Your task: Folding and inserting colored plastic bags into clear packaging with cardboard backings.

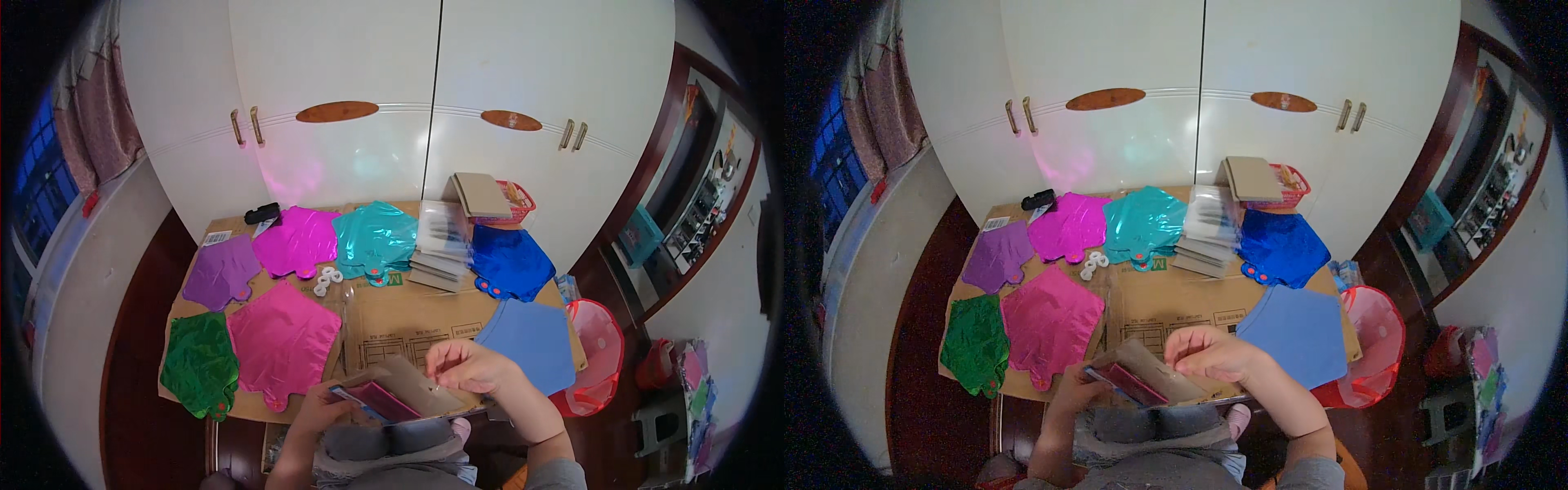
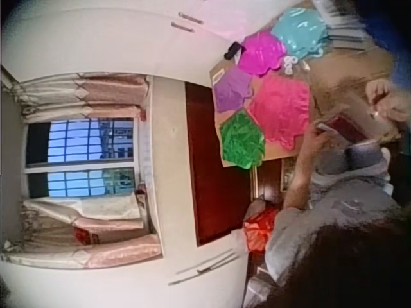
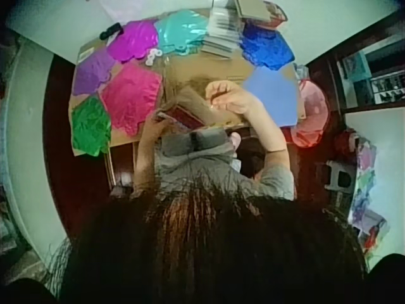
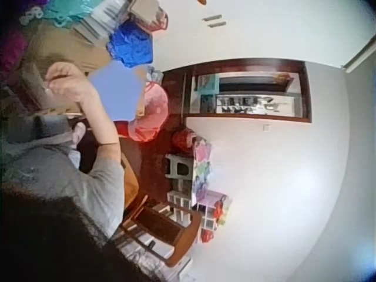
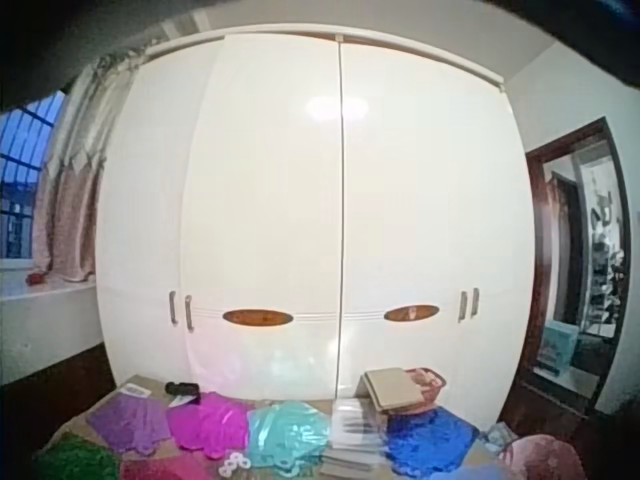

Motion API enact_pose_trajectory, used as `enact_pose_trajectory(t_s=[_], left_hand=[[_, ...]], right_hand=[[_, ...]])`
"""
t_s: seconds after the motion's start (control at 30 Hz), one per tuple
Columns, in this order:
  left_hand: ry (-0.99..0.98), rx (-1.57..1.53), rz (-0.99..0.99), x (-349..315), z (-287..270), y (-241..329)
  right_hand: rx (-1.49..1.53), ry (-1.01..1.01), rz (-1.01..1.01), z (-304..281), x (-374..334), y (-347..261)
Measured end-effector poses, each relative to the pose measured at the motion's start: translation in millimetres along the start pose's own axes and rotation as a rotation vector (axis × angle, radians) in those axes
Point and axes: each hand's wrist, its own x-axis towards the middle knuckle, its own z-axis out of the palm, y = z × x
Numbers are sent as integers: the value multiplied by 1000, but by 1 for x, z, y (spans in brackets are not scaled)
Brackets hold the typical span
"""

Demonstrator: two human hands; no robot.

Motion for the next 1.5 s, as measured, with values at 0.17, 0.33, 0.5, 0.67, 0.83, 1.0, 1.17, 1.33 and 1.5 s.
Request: enact_pose_trajectory(t_s=[0.17,0.33,0.5,0.67,0.83,1.0,1.17,1.33,1.5], left_hand=[[0,-11,14,-3,0,11],[-57,24,100,-3,-16,7],[-64,84,164,-7,-30,14],[-82,48,-23,-15,-28,28],[-96,-95,-61,-15,-16,24],[-172,-129,-78,-13,-20,16],[-264,-70,-4,-8,-30,-1],[-69,-274,-24,-5,-12,-3],[132,-240,63,-4,7,9]], right_hand=[[25,-9,100,6,-1,6],[-173,-137,222,17,-2,12],[-476,-148,180,25,-14,10],[-571,14,154,20,-14,10],[-203,-114,141,11,-14,25],[150,-197,179,20,-12,48],[336,-72,104,21,-12,61],[168,221,-143,32,-2,46],[-474,457,-253,-7,-5,40]])
